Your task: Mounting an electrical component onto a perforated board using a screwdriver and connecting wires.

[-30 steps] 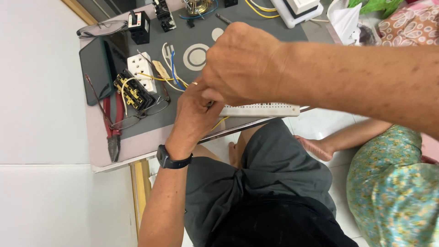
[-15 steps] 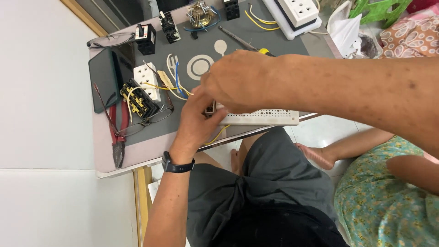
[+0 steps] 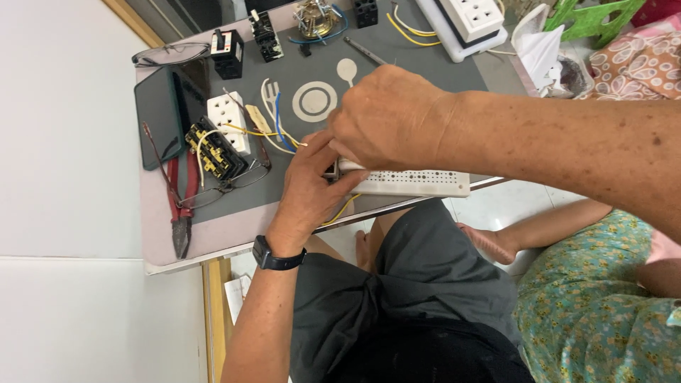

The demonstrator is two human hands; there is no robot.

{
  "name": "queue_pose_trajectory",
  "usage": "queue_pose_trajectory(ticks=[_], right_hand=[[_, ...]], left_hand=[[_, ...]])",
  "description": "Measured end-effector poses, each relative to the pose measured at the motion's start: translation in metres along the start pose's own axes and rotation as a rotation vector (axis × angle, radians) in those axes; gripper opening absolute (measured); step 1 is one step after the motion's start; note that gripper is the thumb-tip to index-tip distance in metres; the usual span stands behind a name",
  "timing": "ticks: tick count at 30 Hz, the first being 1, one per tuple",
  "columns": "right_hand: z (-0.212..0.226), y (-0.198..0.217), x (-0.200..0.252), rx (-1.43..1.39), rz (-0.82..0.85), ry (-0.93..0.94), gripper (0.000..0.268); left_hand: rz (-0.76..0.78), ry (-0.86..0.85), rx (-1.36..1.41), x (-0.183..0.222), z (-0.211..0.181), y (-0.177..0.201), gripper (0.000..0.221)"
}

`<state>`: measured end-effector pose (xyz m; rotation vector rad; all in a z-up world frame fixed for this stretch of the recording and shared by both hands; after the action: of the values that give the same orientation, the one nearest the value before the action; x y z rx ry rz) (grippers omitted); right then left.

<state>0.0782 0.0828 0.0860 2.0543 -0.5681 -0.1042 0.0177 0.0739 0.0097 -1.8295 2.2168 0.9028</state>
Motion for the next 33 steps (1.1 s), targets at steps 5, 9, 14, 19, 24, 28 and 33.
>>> queue_pose_trajectory(ticks=[5,9,14,19,24,28,33], right_hand=[[-0.012,-0.004,0.007,-0.136,-0.014,-0.101,0.018],[0.000,0.002,0.007,0.008,-0.063,0.021,0.011],[-0.005,-0.001,0.008,0.041,0.034,-0.003,0.019],[-0.002,-0.010,0.003,-0.116,0.064,-0.054,0.014],[-0.024,-0.010,0.007,-0.276,0.159,-0.346,0.048],[-0.042,0.011,0.026,-0.255,-0.150,-0.384,0.033],[-0.042,0.013,0.031,-0.416,-0.169,-0.352,0.011]], left_hand=[[-0.012,-0.027,0.002,0.001,0.002,0.002,0.043],[-0.011,-0.032,-0.023,0.001,0.001,0.001,0.033],[-0.017,-0.032,-0.001,0.001,-0.001,0.002,0.042],[-0.018,-0.068,-0.002,0.001,-0.003,0.001,0.040],[-0.016,-0.052,-0.041,0.002,0.004,0.000,0.043],[-0.042,-0.034,-0.064,0.002,0.005,0.003,0.050],[-0.048,-0.105,-0.076,0.001,-0.004,0.004,0.045]])
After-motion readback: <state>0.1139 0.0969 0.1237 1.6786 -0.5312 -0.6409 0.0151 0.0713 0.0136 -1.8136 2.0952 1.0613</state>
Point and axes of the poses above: each hand's wrist, its own x-axis away from the middle knuckle, its own y-axis out of the back of the hand, z = x × y, the point moved 8 cm from there along -x, towards the middle knuckle, and after that the axes turned 9 degrees about x, right-handed, at the moved point
